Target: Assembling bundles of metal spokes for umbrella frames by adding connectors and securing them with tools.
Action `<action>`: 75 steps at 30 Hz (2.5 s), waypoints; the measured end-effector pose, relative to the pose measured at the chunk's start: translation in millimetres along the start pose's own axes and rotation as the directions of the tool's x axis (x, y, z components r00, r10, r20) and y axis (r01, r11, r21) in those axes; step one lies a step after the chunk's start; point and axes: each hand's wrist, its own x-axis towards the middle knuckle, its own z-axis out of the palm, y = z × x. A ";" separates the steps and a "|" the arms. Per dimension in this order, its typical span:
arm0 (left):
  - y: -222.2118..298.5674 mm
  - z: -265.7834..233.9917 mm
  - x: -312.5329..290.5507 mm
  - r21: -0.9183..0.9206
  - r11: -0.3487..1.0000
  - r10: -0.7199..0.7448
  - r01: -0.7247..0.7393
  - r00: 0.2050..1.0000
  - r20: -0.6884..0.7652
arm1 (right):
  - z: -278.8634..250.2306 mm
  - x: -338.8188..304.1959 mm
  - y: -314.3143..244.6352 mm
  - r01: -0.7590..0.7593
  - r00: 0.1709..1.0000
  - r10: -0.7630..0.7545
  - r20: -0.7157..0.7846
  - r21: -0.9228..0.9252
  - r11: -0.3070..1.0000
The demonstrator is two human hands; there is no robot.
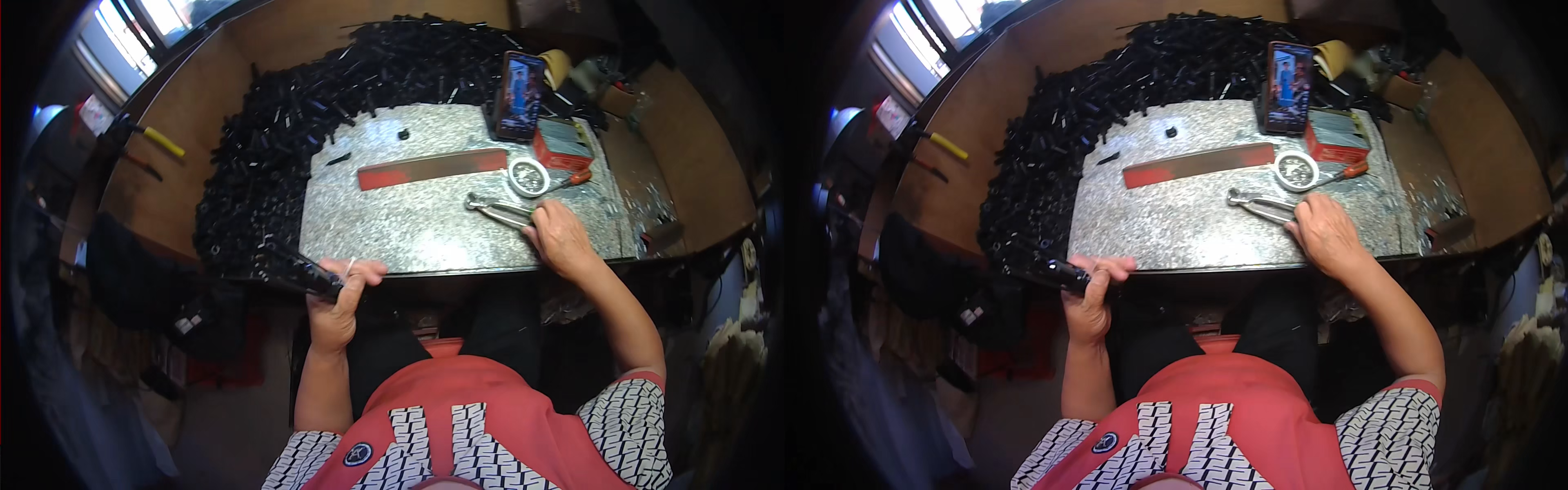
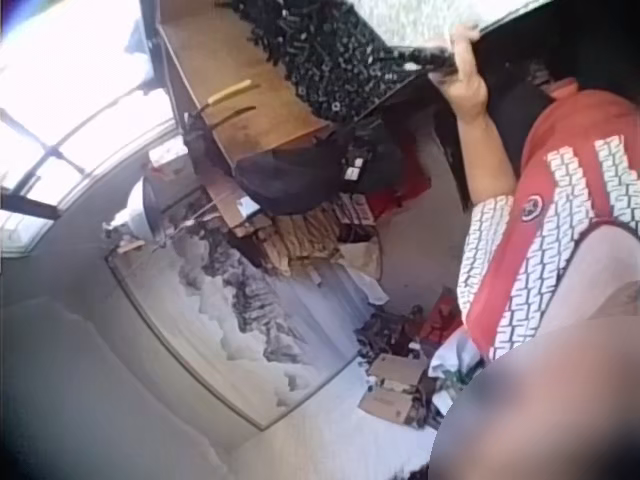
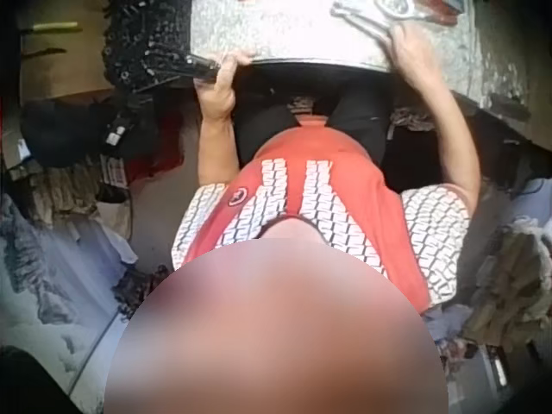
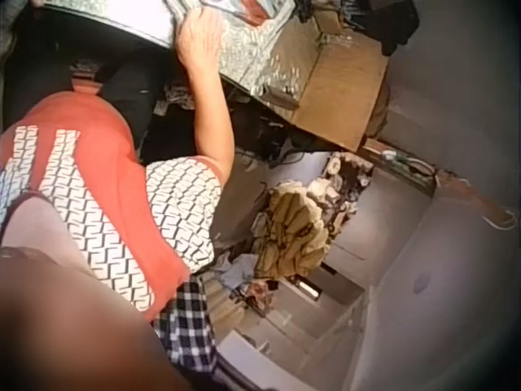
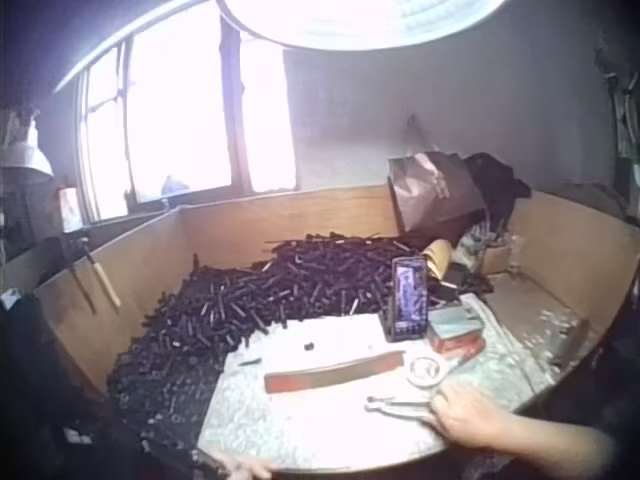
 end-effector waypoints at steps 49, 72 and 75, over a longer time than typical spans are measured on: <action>-16.8 -6.8 -9.0 0.085 0.970 -0.230 0.226 0.972 0.045 | -51.6 0.8 -131.9 -0.345 0.762 -0.267 0.590 0.719 0.603; -14.1 -20.9 -6.6 -0.115 0.938 -0.303 0.326 0.935 0.183 | -33.0 -5.8 -116.9 -0.818 0.528 -0.324 0.785 0.572 0.053; -13.8 -17.2 -6.7 -0.049 0.958 -0.265 0.281 0.942 0.205 | -21.0 -6.2 -108.7 -0.879 0.437 -0.476 0.763 0.475 -0.044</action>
